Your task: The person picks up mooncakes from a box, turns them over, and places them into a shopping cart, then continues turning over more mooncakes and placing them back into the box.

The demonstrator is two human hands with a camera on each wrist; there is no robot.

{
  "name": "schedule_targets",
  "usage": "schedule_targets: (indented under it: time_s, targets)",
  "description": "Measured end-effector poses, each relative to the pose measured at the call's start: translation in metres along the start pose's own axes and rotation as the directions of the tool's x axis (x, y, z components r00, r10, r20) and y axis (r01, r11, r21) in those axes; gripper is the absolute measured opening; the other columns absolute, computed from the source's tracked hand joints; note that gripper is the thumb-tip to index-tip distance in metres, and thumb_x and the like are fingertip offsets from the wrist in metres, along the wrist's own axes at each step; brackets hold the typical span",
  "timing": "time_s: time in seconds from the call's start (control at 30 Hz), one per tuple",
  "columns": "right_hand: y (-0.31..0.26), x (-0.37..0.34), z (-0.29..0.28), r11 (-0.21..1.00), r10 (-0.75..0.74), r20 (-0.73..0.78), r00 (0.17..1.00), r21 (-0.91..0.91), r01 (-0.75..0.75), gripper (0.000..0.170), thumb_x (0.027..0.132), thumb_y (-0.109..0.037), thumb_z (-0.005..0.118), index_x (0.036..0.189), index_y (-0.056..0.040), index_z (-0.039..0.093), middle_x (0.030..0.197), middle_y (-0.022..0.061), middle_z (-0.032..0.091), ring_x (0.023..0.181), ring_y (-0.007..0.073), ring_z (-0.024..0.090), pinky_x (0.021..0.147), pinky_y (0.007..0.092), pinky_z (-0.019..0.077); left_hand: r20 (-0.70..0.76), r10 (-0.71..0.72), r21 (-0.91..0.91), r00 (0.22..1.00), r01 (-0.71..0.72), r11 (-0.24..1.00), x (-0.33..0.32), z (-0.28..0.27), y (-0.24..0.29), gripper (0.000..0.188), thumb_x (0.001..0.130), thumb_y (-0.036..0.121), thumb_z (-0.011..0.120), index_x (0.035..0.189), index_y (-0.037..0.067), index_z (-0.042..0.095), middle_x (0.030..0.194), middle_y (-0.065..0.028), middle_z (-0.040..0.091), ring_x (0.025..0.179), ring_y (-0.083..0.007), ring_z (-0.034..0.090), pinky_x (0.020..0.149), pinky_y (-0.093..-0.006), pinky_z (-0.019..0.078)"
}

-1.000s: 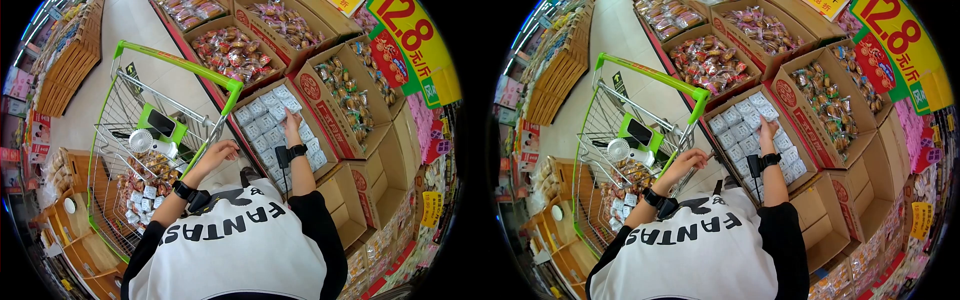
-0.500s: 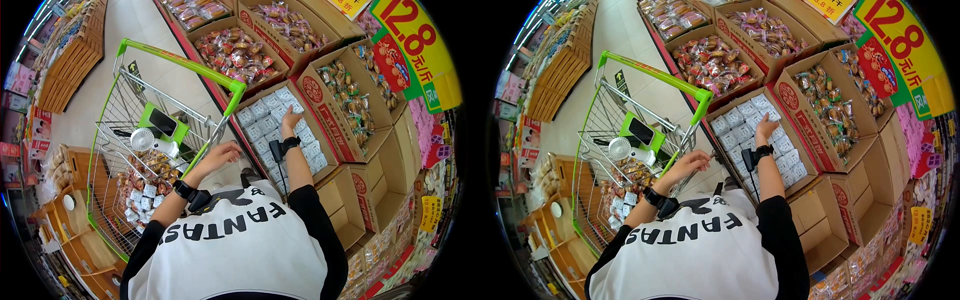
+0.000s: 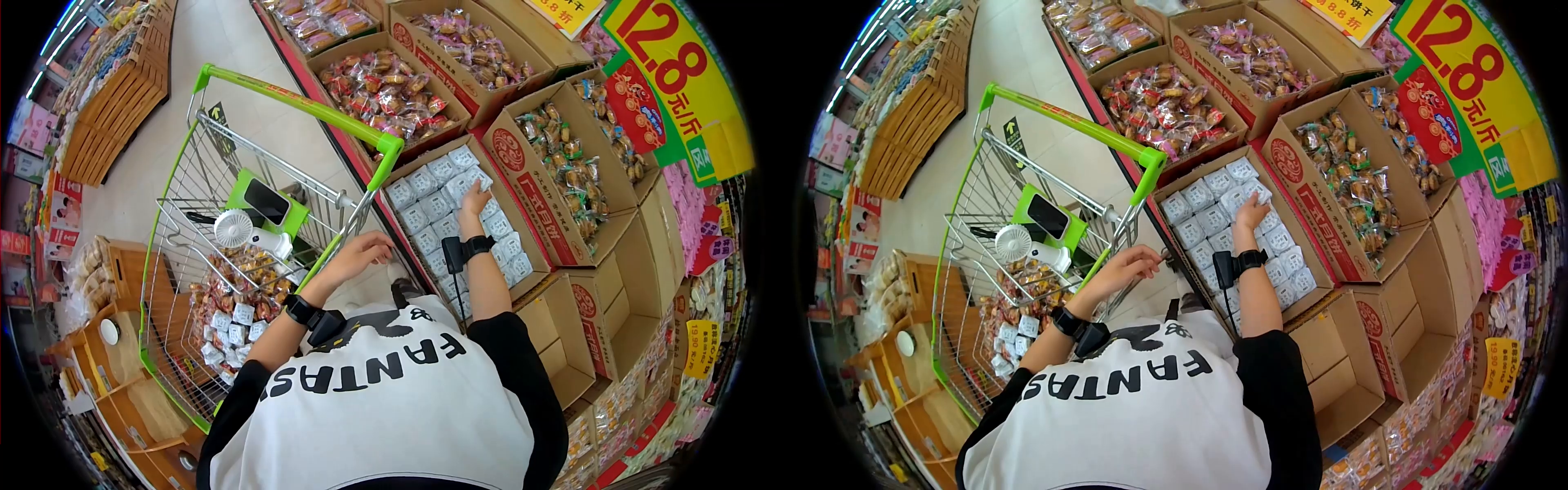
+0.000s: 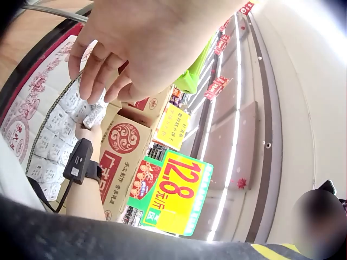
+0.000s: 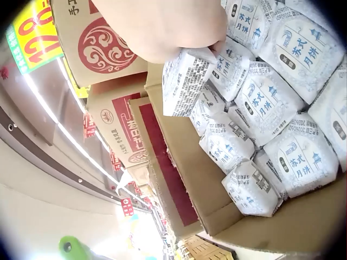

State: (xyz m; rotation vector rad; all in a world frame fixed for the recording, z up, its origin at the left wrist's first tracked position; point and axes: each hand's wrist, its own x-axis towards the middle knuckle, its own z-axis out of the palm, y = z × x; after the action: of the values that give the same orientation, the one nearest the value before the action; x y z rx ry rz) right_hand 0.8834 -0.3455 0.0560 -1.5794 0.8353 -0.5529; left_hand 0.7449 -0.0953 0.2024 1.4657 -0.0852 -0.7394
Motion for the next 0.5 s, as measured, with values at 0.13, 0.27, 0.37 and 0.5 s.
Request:
schedule_targets:
  time_s: [0.13, 0.27, 0.37, 0.5]
  targets:
    - [-0.005, -0.006, -0.015, 0.986, 0.144, 0.19, 0.971, 0.052, -0.156, 0.054, 0.084, -0.03, 0.048, 0.12, 0.0069, 0.03, 0.122, 0.0188, 0.037, 0.109, 0.0259, 0.04, 0.089, 0.0307, 0.0338, -0.027, 0.027, 0.037, 0.999, -0.026, 0.999, 0.002, -0.001, 0.0, 0.017, 0.085, 0.012, 0.042, 0.096, 0.003, 0.05, 0.08, -0.0025, 0.054, 0.075, -0.0087, 0.051, 0.066, -0.0204, 0.0414]
    - [-0.057, -0.037, -0.034, 0.943, 0.164, 0.352, 0.922, 0.219, -0.252, 0.052, 0.085, -0.031, 0.047, 0.12, 0.0046, 0.032, 0.117, 0.0148, 0.043, 0.105, 0.0217, 0.043, 0.087, 0.0285, 0.034, -0.007, 0.082, 0.015, 0.997, -0.082, 0.997, 0.002, 0.003, 0.009, 0.016, 0.085, 0.01, 0.042, 0.097, 0.001, 0.05, 0.083, -0.0043, 0.054, 0.077, -0.0099, 0.052, 0.067, -0.0217, 0.0425]
    - [-0.091, -0.053, -0.045, 0.887, 0.039, 0.488, 0.872, 0.386, -0.255, 0.046, 0.085, -0.028, 0.047, 0.118, 0.0023, 0.035, 0.111, 0.0114, 0.046, 0.1, 0.0171, 0.044, 0.085, 0.0264, 0.0341, 0.029, 0.149, -0.039, 0.988, -0.148, 0.988, 0.003, 0.007, 0.015, 0.019, 0.085, 0.009, 0.043, 0.101, 0.0, 0.048, 0.087, -0.0064, 0.054, 0.078, -0.011, 0.052, 0.07, -0.0233, 0.0433]
    - [-0.147, -0.087, -0.06, 0.893, -0.146, 0.722, 0.676, 0.39, -0.223, 0.036, 0.086, -0.022, 0.047, 0.113, -0.0001, 0.038, 0.103, 0.0073, 0.049, 0.094, 0.0123, 0.045, 0.081, 0.0235, 0.0361, 0.02, 0.141, -0.126, 0.99, -0.137, 0.982, -0.003, 0.017, 0.036, 0.027, 0.085, 0.008, 0.044, 0.111, 0.001, 0.04, 0.095, -0.0086, 0.051, 0.084, -0.0139, 0.052, 0.074, -0.0249, 0.0434]
